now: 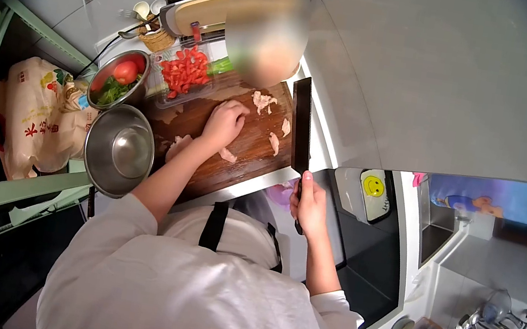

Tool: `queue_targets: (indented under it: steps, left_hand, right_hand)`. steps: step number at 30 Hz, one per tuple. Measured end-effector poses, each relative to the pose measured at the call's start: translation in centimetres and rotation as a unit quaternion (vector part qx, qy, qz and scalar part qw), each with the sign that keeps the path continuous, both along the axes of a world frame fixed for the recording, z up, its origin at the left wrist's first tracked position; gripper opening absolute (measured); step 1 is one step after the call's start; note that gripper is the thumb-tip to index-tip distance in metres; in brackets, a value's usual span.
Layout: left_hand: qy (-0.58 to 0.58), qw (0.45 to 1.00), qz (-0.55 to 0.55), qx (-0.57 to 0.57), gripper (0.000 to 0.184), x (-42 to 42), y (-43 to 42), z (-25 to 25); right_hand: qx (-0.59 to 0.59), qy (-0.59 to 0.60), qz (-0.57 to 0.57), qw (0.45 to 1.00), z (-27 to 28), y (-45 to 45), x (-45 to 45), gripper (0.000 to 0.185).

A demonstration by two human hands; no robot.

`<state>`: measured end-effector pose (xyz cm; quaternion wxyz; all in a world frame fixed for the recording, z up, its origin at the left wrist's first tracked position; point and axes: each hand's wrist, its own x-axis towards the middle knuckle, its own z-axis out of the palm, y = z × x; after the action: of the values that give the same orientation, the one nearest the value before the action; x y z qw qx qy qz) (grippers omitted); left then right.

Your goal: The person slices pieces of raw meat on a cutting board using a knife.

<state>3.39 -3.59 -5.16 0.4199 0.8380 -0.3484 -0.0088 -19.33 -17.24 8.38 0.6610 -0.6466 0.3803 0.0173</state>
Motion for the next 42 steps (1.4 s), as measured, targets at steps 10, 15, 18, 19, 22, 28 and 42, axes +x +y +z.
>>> queue_targets:
  steps: [10,15,18,19,22,28,42]
  left_hand:
    - [0.008,0.998,-0.058,0.018,0.019,-5.0,8.8,-0.6]
    - [0.007,0.998,-0.020,0.062,0.015,-4.9,8.5,-0.6]
    - [0.015,0.995,-0.019,0.098,0.015,-4.6,8.3,0.9]
    - [0.038,0.996,-0.033,0.078,0.015,-4.5,8.3,0.7]
    - [0.125,0.989,-0.069,0.033,0.015,-4.3,8.3,0.1]
    - [0.202,0.978,-0.045,0.006,0.018,-5.1,7.2,1.8]
    - [0.125,0.990,0.031,0.054,0.018,-4.6,7.0,-0.2]
  right_hand:
    - [0.060,0.078,0.107,0.989,-3.8,3.4,-1.2,0.050]
    - [0.014,0.093,0.138,0.986,-5.7,4.2,-1.2,0.054]
    - [0.005,0.099,0.131,0.986,-6.3,3.8,-1.3,0.054]
    - [0.008,0.103,0.122,0.987,-6.1,3.6,-1.2,0.054]
    - [0.020,0.109,0.094,0.989,-5.5,3.2,-1.1,0.053]
    - [0.051,0.104,0.069,0.991,-5.6,2.6,-1.2,0.051]
    - [0.016,0.115,0.097,0.988,-5.5,3.0,-0.9,0.054]
